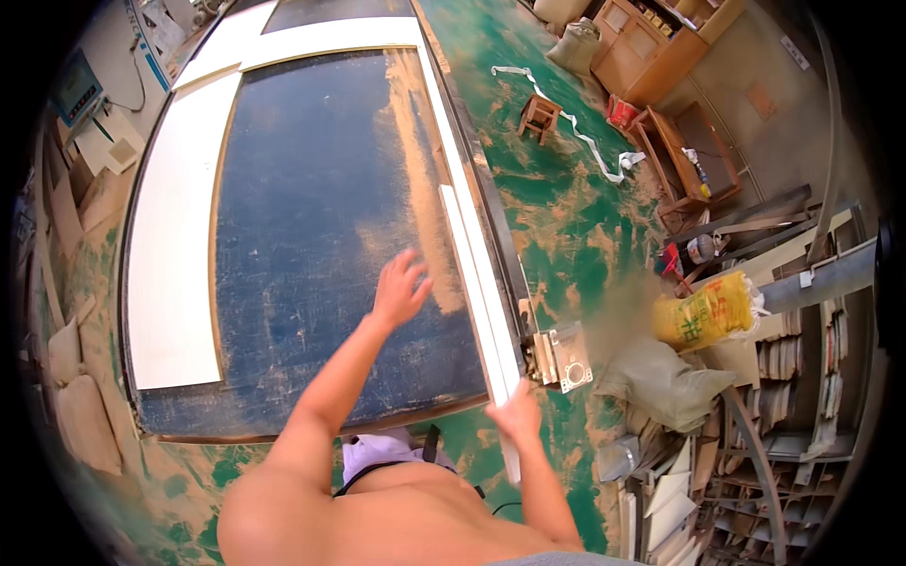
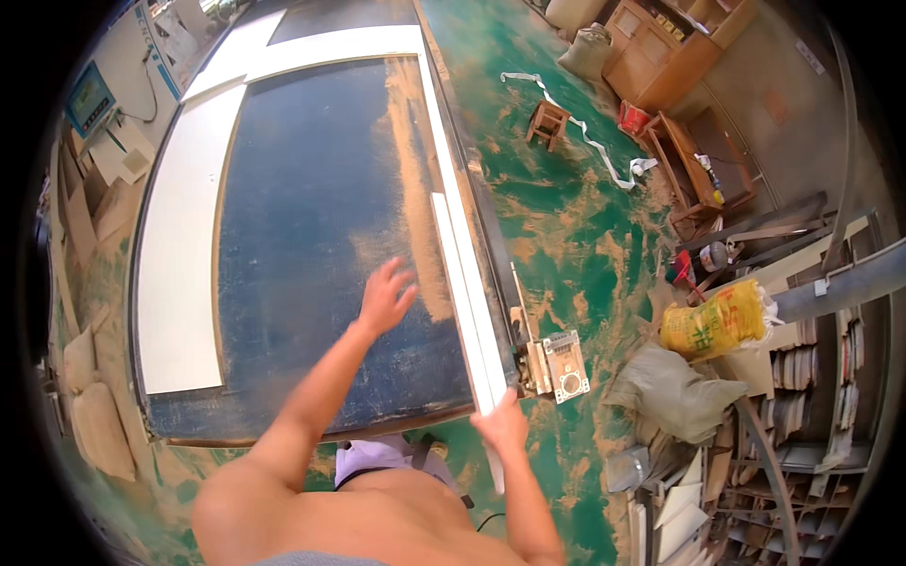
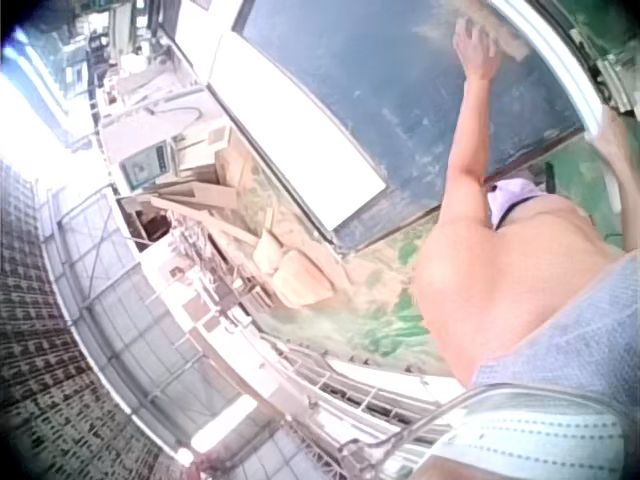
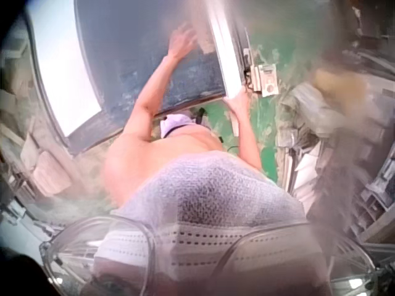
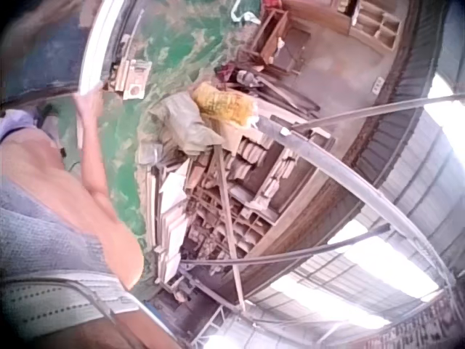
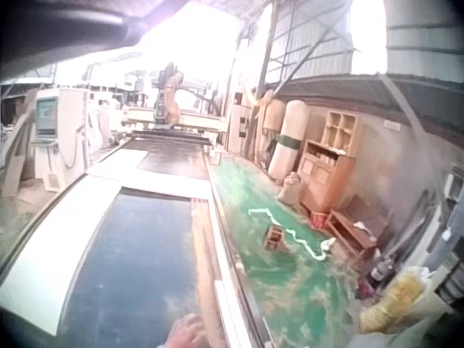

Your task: The person attaches barcode labels onto wooden boards on a cutting machine table, then lifts and transports the wooden panels and wood strips to stack them on the floor.

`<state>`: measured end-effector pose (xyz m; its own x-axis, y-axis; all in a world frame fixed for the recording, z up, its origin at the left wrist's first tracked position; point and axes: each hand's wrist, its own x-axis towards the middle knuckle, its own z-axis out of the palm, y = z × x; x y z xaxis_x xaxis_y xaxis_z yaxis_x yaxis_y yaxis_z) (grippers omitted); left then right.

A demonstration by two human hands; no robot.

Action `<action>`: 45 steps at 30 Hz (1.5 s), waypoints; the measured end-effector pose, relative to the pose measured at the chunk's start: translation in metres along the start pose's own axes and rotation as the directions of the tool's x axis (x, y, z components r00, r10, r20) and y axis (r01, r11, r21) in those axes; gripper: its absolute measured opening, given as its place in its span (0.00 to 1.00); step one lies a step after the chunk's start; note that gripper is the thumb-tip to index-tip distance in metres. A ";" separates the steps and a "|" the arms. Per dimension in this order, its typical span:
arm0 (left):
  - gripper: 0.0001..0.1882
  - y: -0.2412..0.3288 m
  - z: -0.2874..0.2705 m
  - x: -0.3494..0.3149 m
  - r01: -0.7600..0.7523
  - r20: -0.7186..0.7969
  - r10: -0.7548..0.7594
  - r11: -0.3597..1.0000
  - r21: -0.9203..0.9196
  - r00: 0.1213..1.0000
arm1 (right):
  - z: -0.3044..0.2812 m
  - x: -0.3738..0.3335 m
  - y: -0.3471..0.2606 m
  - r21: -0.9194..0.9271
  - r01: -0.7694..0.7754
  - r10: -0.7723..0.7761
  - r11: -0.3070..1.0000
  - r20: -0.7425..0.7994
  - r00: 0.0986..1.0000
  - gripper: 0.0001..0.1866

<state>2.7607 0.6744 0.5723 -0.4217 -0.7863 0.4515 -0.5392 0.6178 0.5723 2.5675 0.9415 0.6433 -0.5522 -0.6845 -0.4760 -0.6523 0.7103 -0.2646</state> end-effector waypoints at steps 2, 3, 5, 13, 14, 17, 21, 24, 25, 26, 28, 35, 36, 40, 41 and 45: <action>0.18 0.000 0.011 0.086 -0.063 0.025 0.062 0.998 0.022 0.998 | 0.013 -0.018 0.020 -0.029 -0.043 0.043 0.999 0.014 0.999 0.40; 0.19 -0.007 0.019 0.125 -0.096 -0.007 0.096 0.995 0.038 0.995 | 0.012 -0.029 0.019 -0.021 -0.071 0.072 0.997 0.049 0.996 0.40; 0.20 -0.018 0.040 0.194 -0.158 -0.013 0.159 0.986 0.051 0.987 | 0.018 -0.055 0.028 -0.025 -0.102 0.104 0.994 0.077 0.992 0.40; 0.39 -0.067 0.140 0.230 -0.245 0.786 0.075 0.964 0.100 0.614 | -0.025 -0.103 0.042 -0.087 -0.217 0.230 0.972 0.193 0.954 0.41; 0.39 -0.064 0.142 0.233 -0.204 0.776 0.068 0.976 0.079 0.627 | -0.036 -0.104 0.032 -0.089 -0.254 0.269 0.963 0.232 0.935 0.42; 0.39 -0.058 0.146 0.245 -0.239 0.792 0.111 0.970 0.045 0.600 | -0.063 -0.101 0.024 -0.145 -0.279 0.307 0.949 0.236 0.922 0.42; 0.38 -0.071 0.179 0.195 -0.307 0.736 0.191 0.951 0.025 0.650 | -0.130 -0.097 -0.002 -0.308 -0.272 0.350 0.912 0.237 0.906 0.41; 0.38 -0.117 0.162 0.180 -0.135 0.685 0.107 0.991 -0.013 0.720 | -0.115 -0.094 0.020 -0.296 -0.202 0.274 0.933 0.223 0.936 0.38; 0.36 -0.109 0.156 0.192 -0.042 0.695 0.088 0.996 -0.082 0.713 | -0.102 -0.095 0.046 -0.182 -0.165 0.211 0.969 0.269 0.940 0.39; 0.35 -0.103 0.140 0.205 0.063 0.709 0.055 0.988 -0.138 0.703 | -0.094 -0.095 0.063 -0.066 -0.119 0.133 0.991 0.315 0.940 0.40; 0.33 -0.112 0.114 0.199 0.050 0.624 0.043 0.990 -0.131 0.780 | -0.082 -0.093 0.082 0.042 -0.149 0.119 0.988 0.413 0.903 0.42; 0.21 -0.128 0.055 0.069 0.274 0.047 -0.275 0.899 -0.341 0.960 | -0.007 -0.096 0.165 0.445 -0.119 -0.098 0.888 0.436 0.895 0.45; 0.20 -0.110 0.045 0.042 0.354 0.028 -0.370 0.862 -0.362 0.929 | -0.008 -0.097 0.163 0.337 -0.092 -0.065 0.937 0.426 0.902 0.46; 0.19 -0.052 0.010 -0.072 0.597 -0.075 -0.661 0.716 -0.361 0.747 | 0.019 -0.071 0.135 0.123 0.068 -0.111 0.990 0.386 0.916 0.46; 0.19 -0.041 0.006 -0.093 0.660 -0.110 -0.729 0.664 -0.351 0.675 | 0.029 -0.057 0.113 0.127 0.088 -0.131 0.988 0.385 0.914 0.45; 0.22 -0.016 0.006 -0.132 0.736 -0.239 -0.782 0.623 -0.266 0.576 | 0.081 0.011 0.007 0.121 0.275 -0.297 0.954 0.239 0.924 0.43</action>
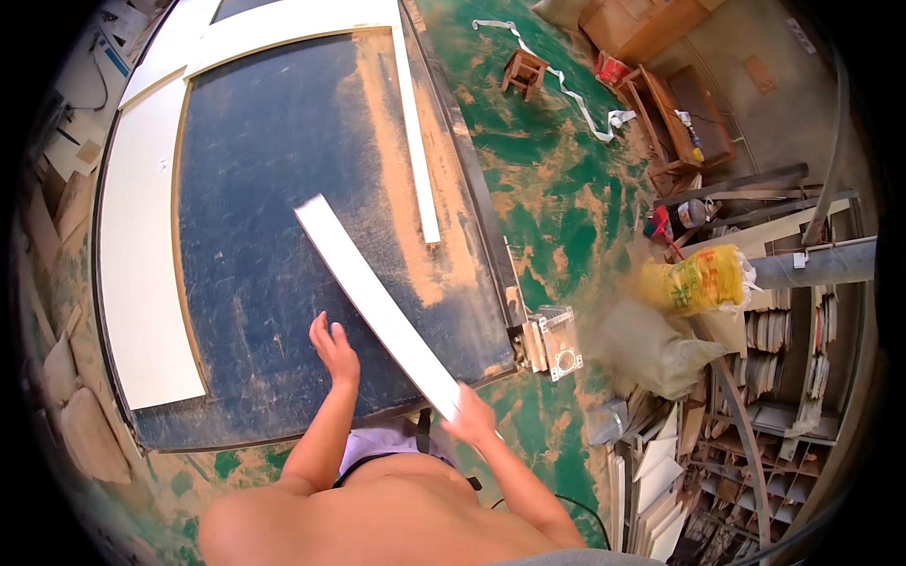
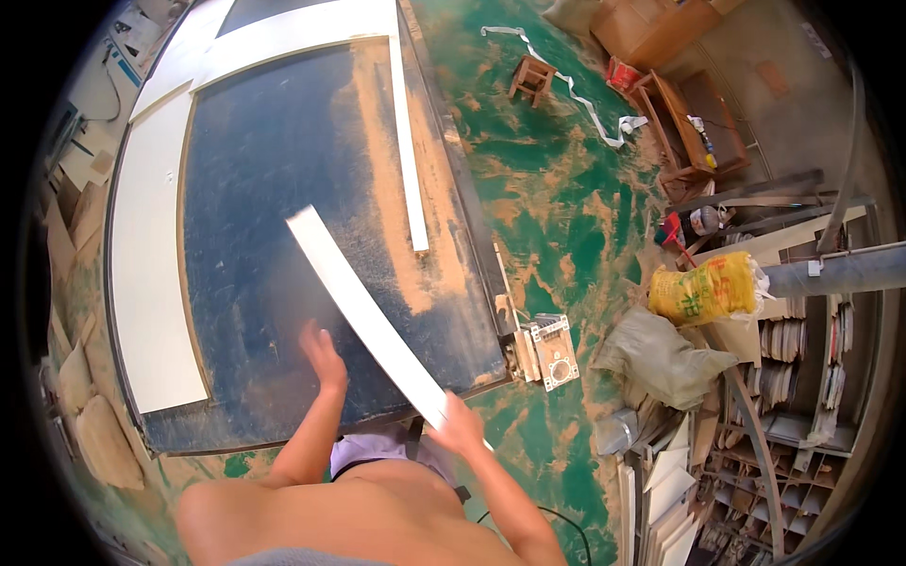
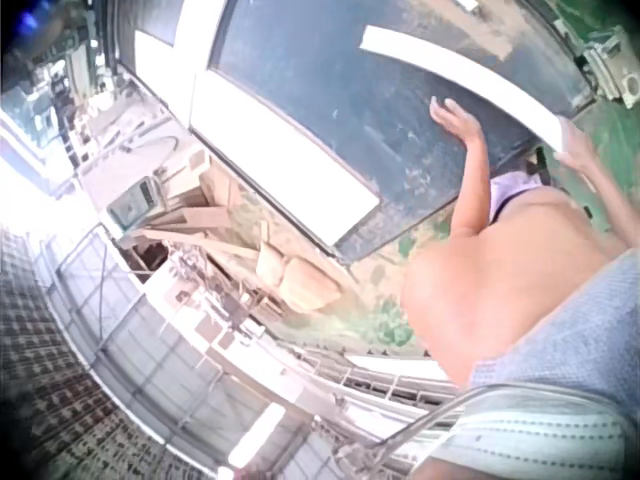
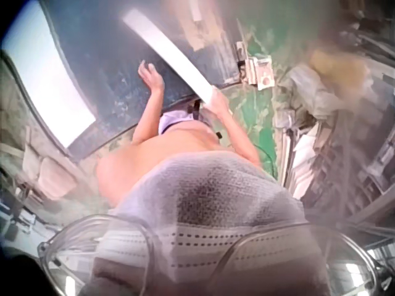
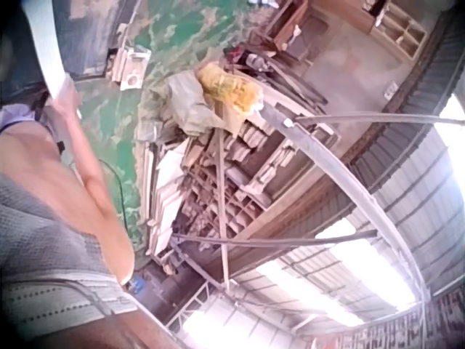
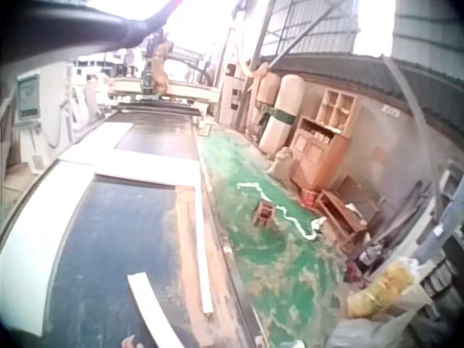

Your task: The person attaches barcode labels onto wooden boards on a cutting machine table, then lifts and transports the wooden panels and wood strips to stack them on the floor.

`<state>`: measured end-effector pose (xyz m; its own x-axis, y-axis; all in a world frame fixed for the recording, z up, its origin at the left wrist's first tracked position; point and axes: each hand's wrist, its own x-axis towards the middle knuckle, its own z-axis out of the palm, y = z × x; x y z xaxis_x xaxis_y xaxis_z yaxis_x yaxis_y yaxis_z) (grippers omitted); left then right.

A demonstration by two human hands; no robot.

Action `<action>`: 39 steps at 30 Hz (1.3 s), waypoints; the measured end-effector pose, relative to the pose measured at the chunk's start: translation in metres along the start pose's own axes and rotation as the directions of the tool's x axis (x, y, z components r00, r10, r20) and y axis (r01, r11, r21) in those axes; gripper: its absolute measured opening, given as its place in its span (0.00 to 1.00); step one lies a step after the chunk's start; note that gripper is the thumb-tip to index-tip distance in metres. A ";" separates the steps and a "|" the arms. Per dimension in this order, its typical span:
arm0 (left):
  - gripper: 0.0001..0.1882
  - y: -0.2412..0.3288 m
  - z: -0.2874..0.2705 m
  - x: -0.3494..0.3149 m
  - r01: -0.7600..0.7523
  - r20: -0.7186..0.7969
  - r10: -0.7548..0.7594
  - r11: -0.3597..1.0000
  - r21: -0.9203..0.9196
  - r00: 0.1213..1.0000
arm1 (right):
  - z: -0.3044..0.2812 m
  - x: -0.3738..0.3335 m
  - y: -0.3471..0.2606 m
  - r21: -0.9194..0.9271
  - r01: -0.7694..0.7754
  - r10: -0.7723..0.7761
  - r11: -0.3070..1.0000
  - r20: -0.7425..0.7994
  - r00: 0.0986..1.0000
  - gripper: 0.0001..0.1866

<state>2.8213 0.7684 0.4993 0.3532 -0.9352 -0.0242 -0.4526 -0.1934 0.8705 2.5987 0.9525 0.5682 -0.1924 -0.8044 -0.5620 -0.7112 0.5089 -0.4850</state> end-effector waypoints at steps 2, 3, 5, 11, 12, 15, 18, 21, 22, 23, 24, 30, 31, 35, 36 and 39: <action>0.23 0.020 -0.006 -0.004 -0.193 0.054 0.188 0.975 0.113 0.981 | -0.008 0.037 -0.047 -0.128 0.247 -0.268 0.960 -0.183 0.946 0.43; 0.25 0.026 -0.008 0.000 -0.375 0.142 0.349 0.895 0.242 0.926 | -0.017 0.058 -0.071 -0.243 0.388 -0.445 0.889 -0.261 0.857 0.43; 0.27 0.025 -0.005 0.010 -0.558 0.386 0.446 0.788 0.259 0.808 | -0.021 0.121 -0.095 -0.282 0.443 -0.522 0.851 -0.372 0.768 0.41; 0.28 -0.006 0.022 0.004 -0.673 0.433 0.539 0.694 0.258 0.722 | -0.081 0.297 -0.103 -0.149 0.158 -0.217 0.976 -0.675 0.705 0.38; 0.27 -0.007 0.022 0.005 -0.681 0.415 0.562 0.693 0.238 0.716 | -0.087 0.312 -0.102 -0.168 0.143 -0.220 0.975 -0.684 0.695 0.37; 0.25 0.000 0.015 0.005 -0.687 0.400 0.578 0.692 0.222 0.711 | -0.097 0.350 -0.093 -0.208 0.103 -0.218 0.973 -0.672 0.708 0.39; 0.24 -0.012 -0.001 0.008 -0.644 0.381 0.537 0.722 0.253 0.753 | -0.097 0.355 -0.152 -0.312 0.110 -0.256 0.944 -0.480 0.839 0.41; 0.23 -0.005 0.001 0.007 -0.658 0.369 0.561 0.716 0.233 0.741 | -0.116 0.371 -0.146 -0.404 0.074 -0.240 0.912 -0.379 0.894 0.37; 0.22 -0.001 0.004 0.007 -0.674 0.369 0.581 0.710 0.205 0.725 | -0.124 0.379 -0.132 -0.410 0.048 -0.228 0.911 -0.403 0.886 0.35; 0.22 -0.002 0.005 0.009 -0.675 0.363 0.586 0.710 0.202 0.725 | -0.129 0.378 -0.138 -0.414 0.048 -0.232 0.909 -0.407 0.883 0.35; 0.22 -0.005 0.004 0.007 -0.665 0.361 0.575 0.718 0.206 0.734 | -0.131 0.371 -0.147 -0.337 0.021 -0.169 0.941 -0.418 0.893 0.30; 0.23 -0.014 0.008 0.008 -0.667 0.346 0.585 0.717 0.202 0.734 | -0.165 0.286 -0.189 -0.073 0.051 -0.076 0.996 -0.413 0.908 0.21; 0.24 -0.014 0.009 0.010 -0.672 0.341 0.591 0.710 0.210 0.731 | -0.167 0.265 -0.198 -0.101 0.090 -0.126 0.991 -0.428 0.895 0.21; 0.24 -0.011 0.011 0.007 -0.651 0.361 0.561 0.731 0.205 0.745 | -0.155 0.205 -0.181 -0.132 0.144 -0.190 0.981 -0.469 0.863 0.21; 0.24 -0.011 0.011 0.007 -0.655 0.363 0.564 0.725 0.213 0.742 | -0.149 0.193 -0.169 -0.108 0.115 -0.151 0.987 -0.437 0.887 0.22; 0.25 -0.012 0.010 0.007 -0.671 0.365 0.579 0.710 0.213 0.729 | -0.127 0.148 -0.121 -0.121 0.105 -0.149 0.987 -0.446 0.883 0.23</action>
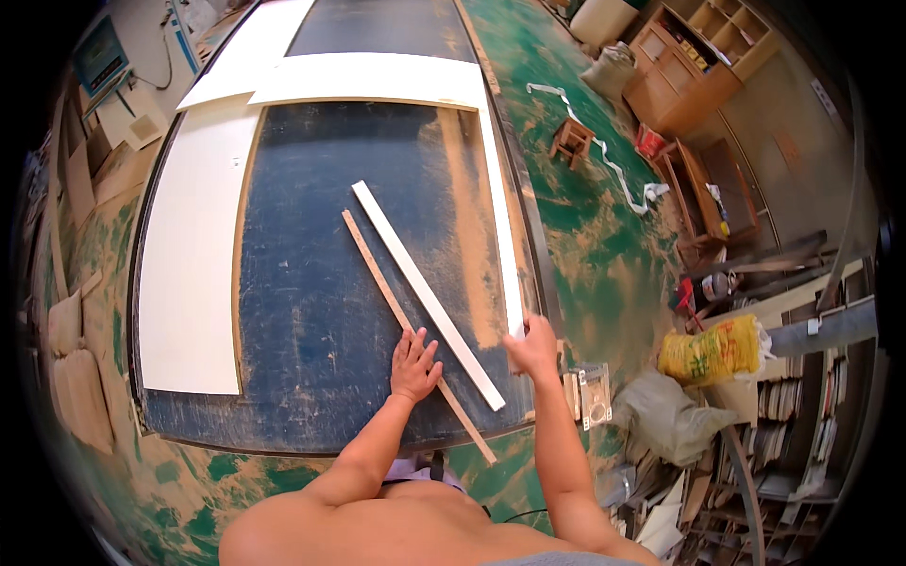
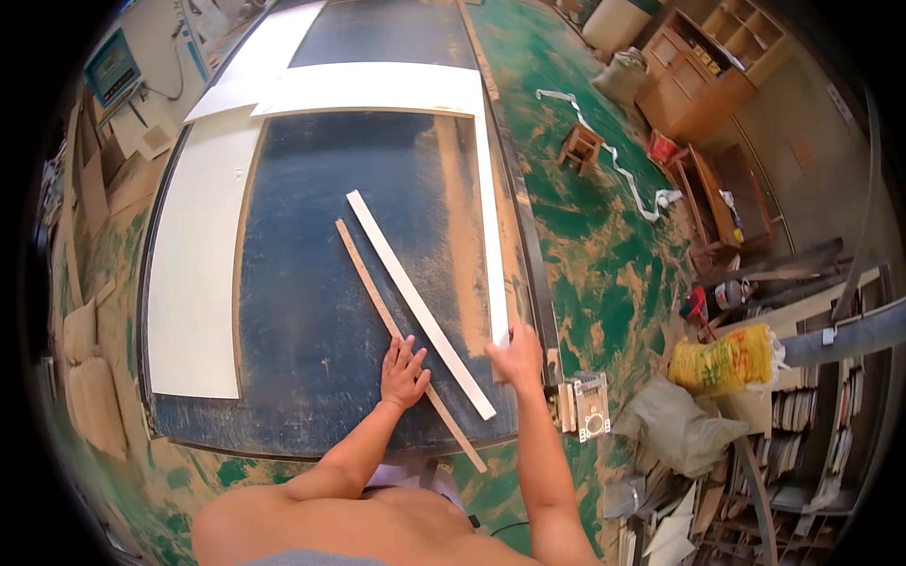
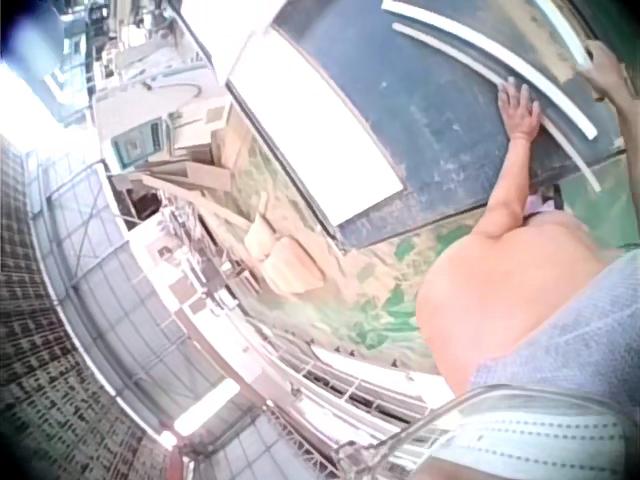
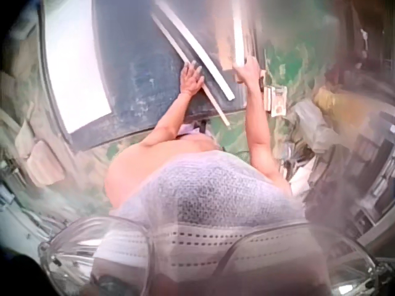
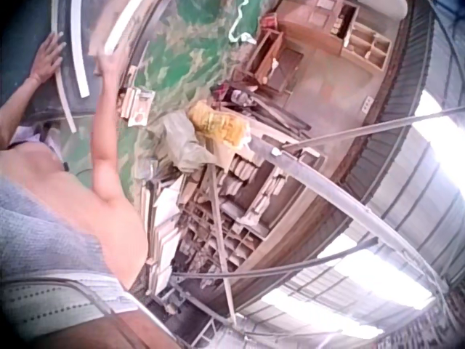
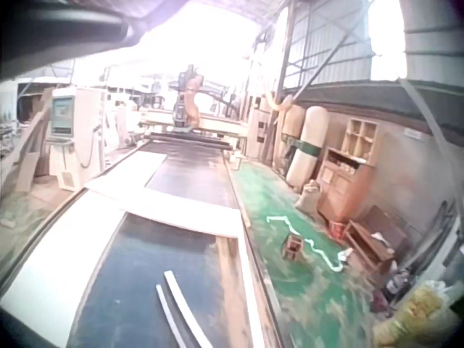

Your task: The person attaches barcode labels onto wooden boards on a cutting machine table, then lifts and transports the wooden panels and wood strips to stack them on the floor.

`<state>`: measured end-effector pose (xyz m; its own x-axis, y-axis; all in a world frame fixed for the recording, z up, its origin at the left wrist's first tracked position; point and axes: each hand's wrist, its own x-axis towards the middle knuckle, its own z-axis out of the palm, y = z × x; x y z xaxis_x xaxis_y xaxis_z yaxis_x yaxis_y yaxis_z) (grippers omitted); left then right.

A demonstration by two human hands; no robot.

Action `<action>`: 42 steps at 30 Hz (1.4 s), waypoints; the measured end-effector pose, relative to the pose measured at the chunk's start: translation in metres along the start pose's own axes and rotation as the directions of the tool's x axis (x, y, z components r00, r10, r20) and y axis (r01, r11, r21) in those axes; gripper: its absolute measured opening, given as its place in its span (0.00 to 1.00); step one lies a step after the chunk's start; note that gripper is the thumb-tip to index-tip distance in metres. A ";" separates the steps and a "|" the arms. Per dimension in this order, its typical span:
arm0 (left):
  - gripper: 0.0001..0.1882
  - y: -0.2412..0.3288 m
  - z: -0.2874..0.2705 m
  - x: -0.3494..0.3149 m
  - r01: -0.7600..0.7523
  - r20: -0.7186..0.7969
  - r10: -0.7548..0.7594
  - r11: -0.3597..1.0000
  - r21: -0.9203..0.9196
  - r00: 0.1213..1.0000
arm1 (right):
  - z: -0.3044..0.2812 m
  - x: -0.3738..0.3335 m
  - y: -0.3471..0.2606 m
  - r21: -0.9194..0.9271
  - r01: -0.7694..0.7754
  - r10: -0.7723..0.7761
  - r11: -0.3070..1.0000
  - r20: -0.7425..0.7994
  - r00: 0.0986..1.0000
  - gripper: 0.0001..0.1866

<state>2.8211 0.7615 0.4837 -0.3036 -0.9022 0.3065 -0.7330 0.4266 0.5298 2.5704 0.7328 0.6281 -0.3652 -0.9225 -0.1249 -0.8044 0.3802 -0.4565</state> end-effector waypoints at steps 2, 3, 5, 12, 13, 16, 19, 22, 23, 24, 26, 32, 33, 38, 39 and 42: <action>0.25 -0.001 0.001 -0.001 -0.010 0.001 0.010 1.000 -0.004 1.000 | 0.000 -0.044 0.028 0.021 -0.023 0.023 1.000 0.005 1.000 0.23; 0.26 -0.001 0.002 0.000 -0.002 0.005 0.002 1.000 0.013 1.000 | -0.001 -0.068 0.043 0.042 -0.027 0.026 0.999 0.011 1.000 0.23; 0.28 -0.002 0.003 0.001 0.041 0.057 -0.041 0.999 0.005 0.998 | 0.001 -0.116 0.077 0.065 -0.026 0.028 0.998 -0.015 1.000 0.23; 0.27 0.028 -0.010 0.071 -0.114 -0.083 0.115 0.993 0.018 0.990 | -0.006 -0.265 0.156 0.137 -0.502 0.477 0.854 0.177 0.861 0.31; 0.26 0.038 -0.007 0.097 -0.170 -0.090 0.171 0.985 0.018 0.981 | -0.006 -0.287 0.168 0.102 -0.569 0.543 0.816 0.205 0.815 0.32; 0.25 0.079 0.003 0.181 -0.290 -0.092 0.291 0.957 0.023 0.952 | -0.015 -0.342 0.183 -0.106 -0.648 0.655 0.754 0.201 0.728 0.31; 0.24 0.115 0.039 0.248 -0.347 -0.116 0.343 0.938 -0.010 0.932 | -0.035 -0.378 0.186 -0.214 -0.649 0.682 0.730 0.171 0.711 0.29; 0.28 0.121 0.101 0.288 -0.257 0.012 0.257 0.964 0.069 0.966 | -0.045 -0.406 0.193 -0.229 -0.626 0.662 0.746 0.148 0.735 0.27; 0.30 0.114 0.118 0.299 -0.231 0.100 0.216 0.959 0.163 0.971 | -0.047 -0.410 0.194 -0.245 -0.638 0.678 0.730 0.143 0.721 0.27; 0.31 0.101 0.132 0.305 -0.211 0.189 0.164 0.942 0.260 0.968 | -0.046 -0.414 0.191 -0.266 -0.643 0.690 0.718 0.148 0.709 0.26; 0.33 0.091 0.144 0.307 -0.134 0.314 0.042 0.951 0.277 0.948 | -0.045 -0.421 0.182 -0.301 -0.664 0.723 0.684 0.159 0.672 0.25; 0.35 0.071 0.141 0.316 -0.216 0.334 0.167 0.969 0.116 0.927 | -0.074 -0.412 0.157 -0.247 -0.707 0.747 0.662 0.144 0.649 0.22; 0.36 0.063 0.127 0.314 -0.350 0.411 0.286 0.933 0.087 0.865 | -0.084 -0.412 0.152 -0.251 -0.711 0.751 0.658 0.143 0.645 0.22; 0.40 0.036 0.089 0.305 -0.424 0.517 0.346 0.905 0.037 0.783 | -0.092 -0.404 0.143 -0.245 -0.731 0.770 0.636 0.152 0.619 0.21; 0.35 0.041 0.093 0.312 -0.368 0.508 0.300 0.929 0.036 0.807 | -0.089 -0.408 0.150 -0.228 -0.739 0.773 0.635 0.180 0.608 0.21; 0.31 0.058 0.105 0.329 -0.270 0.285 0.205 0.939 0.212 0.936 | -0.077 -0.410 0.160 -0.243 -0.743 0.781 0.623 0.223 0.583 0.21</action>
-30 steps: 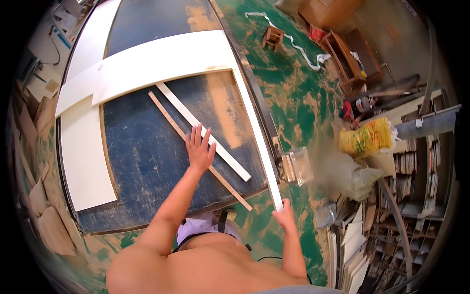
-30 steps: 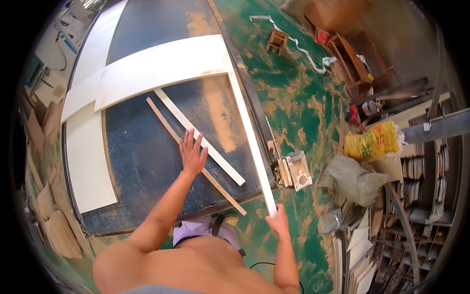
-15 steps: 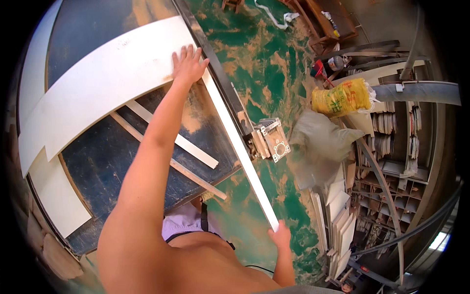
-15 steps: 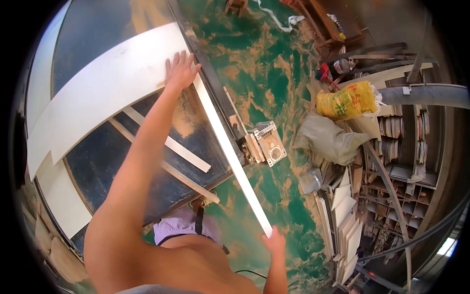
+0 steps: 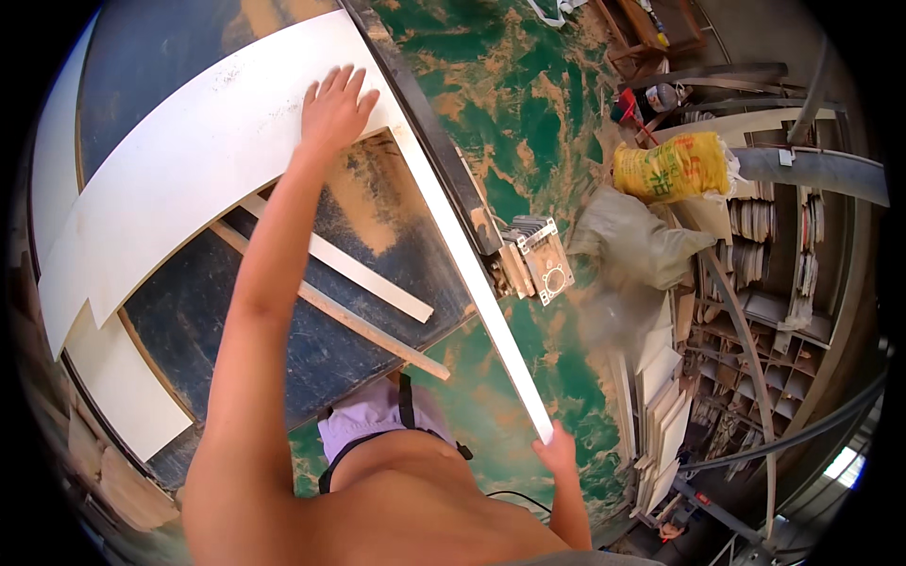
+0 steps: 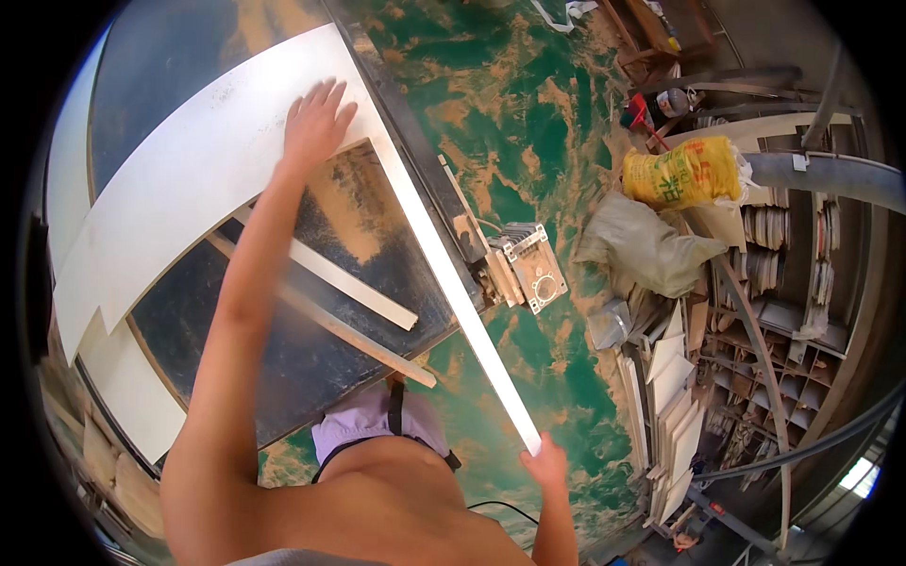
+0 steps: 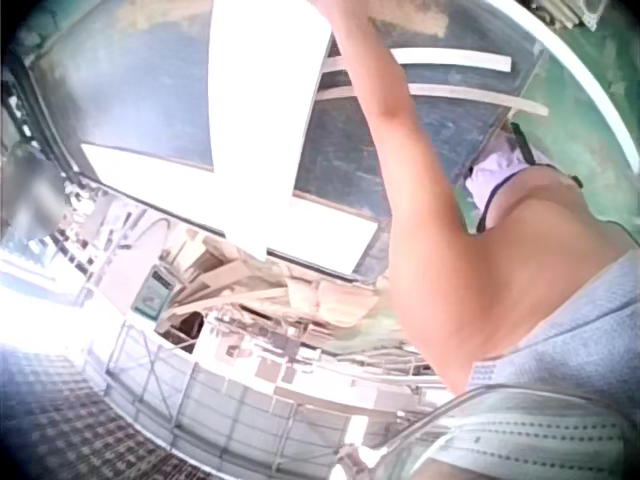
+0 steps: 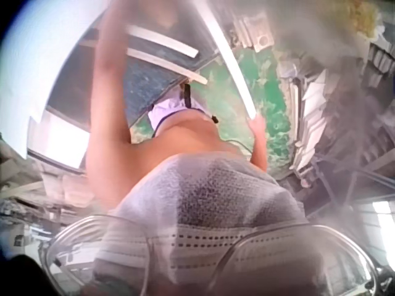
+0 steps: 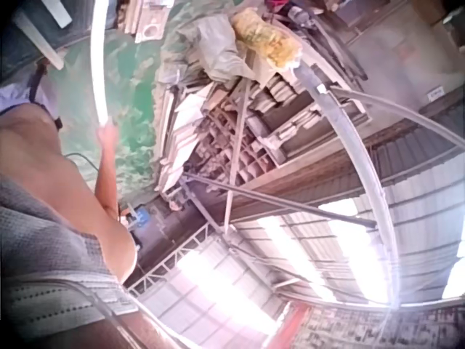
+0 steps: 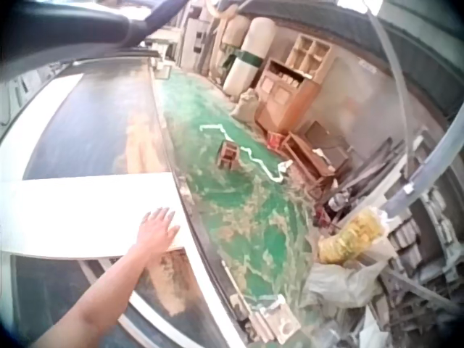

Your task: The person attaches barcode labels onto wooden boards on a cutting machine table, then lifts and transports the wooden panels and wood strips to stack them on the floor.

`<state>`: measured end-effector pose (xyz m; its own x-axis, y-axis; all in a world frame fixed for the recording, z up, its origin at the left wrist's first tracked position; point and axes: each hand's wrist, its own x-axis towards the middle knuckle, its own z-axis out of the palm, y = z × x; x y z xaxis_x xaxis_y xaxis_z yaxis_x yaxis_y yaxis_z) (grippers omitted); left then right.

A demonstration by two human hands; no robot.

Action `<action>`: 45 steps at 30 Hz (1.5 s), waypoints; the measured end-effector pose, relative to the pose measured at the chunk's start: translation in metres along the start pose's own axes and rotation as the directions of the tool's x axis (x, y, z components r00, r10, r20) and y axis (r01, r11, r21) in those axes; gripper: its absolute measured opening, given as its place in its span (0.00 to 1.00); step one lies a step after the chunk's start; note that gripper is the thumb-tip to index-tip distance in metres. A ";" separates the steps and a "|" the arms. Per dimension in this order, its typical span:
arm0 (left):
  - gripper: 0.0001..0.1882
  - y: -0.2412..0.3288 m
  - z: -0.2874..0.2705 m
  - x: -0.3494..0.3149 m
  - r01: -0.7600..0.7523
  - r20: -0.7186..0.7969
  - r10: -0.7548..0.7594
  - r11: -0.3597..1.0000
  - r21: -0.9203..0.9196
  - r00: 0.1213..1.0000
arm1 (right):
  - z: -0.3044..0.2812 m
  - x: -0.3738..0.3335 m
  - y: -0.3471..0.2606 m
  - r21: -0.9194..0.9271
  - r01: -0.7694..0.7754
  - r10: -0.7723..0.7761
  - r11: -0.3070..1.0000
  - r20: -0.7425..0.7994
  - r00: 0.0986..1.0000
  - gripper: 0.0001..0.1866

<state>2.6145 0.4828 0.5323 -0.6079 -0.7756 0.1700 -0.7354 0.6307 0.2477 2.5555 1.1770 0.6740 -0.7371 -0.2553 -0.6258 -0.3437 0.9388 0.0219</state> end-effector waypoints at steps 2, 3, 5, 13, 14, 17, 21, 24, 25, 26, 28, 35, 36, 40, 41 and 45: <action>0.29 -0.009 0.034 -0.002 0.000 -0.185 0.026 0.991 0.136 0.982 | -0.007 -0.008 -0.011 -0.026 -0.008 0.009 1.000 0.029 1.000 0.21; 0.29 -0.007 0.032 -0.001 0.061 -0.047 -0.054 0.987 0.147 0.997 | -0.038 -0.025 -0.022 -0.081 -0.054 0.053 0.995 -0.009 0.999 0.21; 0.28 -0.002 0.038 0.000 0.079 0.048 -0.090 0.980 0.182 0.995 | -0.114 -0.053 -0.063 -0.176 -0.083 0.070 0.981 -0.076 0.995 0.20; 0.24 -0.007 0.045 0.009 -0.005 -0.071 0.005 1.000 -0.003 0.997 | -0.109 -0.043 0.000 0.298 -0.156 0.018 0.942 0.419 0.908 0.24; 0.24 -0.018 0.051 0.017 0.011 -0.083 -0.010 1.000 0.007 0.996 | -0.086 -0.045 0.023 0.294 -0.134 0.000 0.946 0.415 0.910 0.24; 0.21 -0.058 0.051 0.021 0.065 -0.097 -0.126 0.875 -0.479 0.987 | -0.038 -0.034 0.064 0.250 0.250 -0.307 0.935 0.223 0.925 0.27; 0.19 -0.081 -0.011 -0.066 -0.047 -0.466 -0.511 0.636 -0.770 0.722 | 0.002 0.005 -0.041 0.158 0.277 -0.293 0.948 0.086 0.952 0.21; 0.20 -0.097 -0.087 -0.216 0.125 -0.410 -0.742 0.547 -0.828 0.531 | 0.029 0.047 -0.143 0.253 0.573 -0.542 0.779 -0.186 0.819 0.24; 0.20 -0.091 -0.091 -0.263 0.173 -0.419 -0.727 0.586 -0.792 0.545 | 0.045 0.068 -0.167 0.215 0.673 -0.610 0.708 -0.295 0.736 0.25; 0.20 -0.088 -0.090 -0.319 0.258 -0.415 -0.696 0.646 -0.718 0.586 | 0.055 0.083 -0.192 0.216 0.717 -0.653 0.663 -0.301 0.695 0.28; 0.19 -0.064 -0.090 -0.427 0.473 -0.190 -0.784 0.528 -0.705 0.591 | 0.063 0.102 -0.240 0.011 0.842 -0.784 0.540 -0.357 0.508 0.39; 0.16 0.046 -0.133 -0.673 0.601 -0.127 -0.736 0.628 -0.493 0.665 | 0.097 0.075 -0.310 -0.261 0.792 -0.828 0.552 -0.280 0.486 0.55; 0.16 0.048 -0.131 -0.707 0.633 -0.110 -0.790 0.559 -0.536 0.603 | 0.101 0.071 -0.311 -0.231 0.790 -0.816 0.567 -0.282 0.504 0.54; 0.16 0.061 -0.147 -0.737 0.715 -0.006 -0.876 0.397 -0.575 0.482 | 0.120 0.057 -0.285 -0.255 0.804 -0.837 0.536 -0.286 0.467 0.48; 0.16 0.061 -0.149 -0.733 0.710 -0.008 -0.876 0.396 -0.582 0.482 | 0.124 0.051 -0.276 -0.246 0.826 -0.854 0.508 -0.267 0.446 0.45; 0.15 0.049 -0.134 -0.658 0.495 0.073 -0.568 0.639 -0.589 0.820 | 0.138 0.019 -0.257 -0.230 0.858 -0.875 0.458 -0.289 0.390 0.37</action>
<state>3.0183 1.0207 0.5600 -0.1021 -0.9923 -0.0706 -0.5940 0.0039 0.8045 2.7102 0.9632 0.5491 -0.1547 -0.9872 -0.0378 -0.9242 0.1581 -0.3476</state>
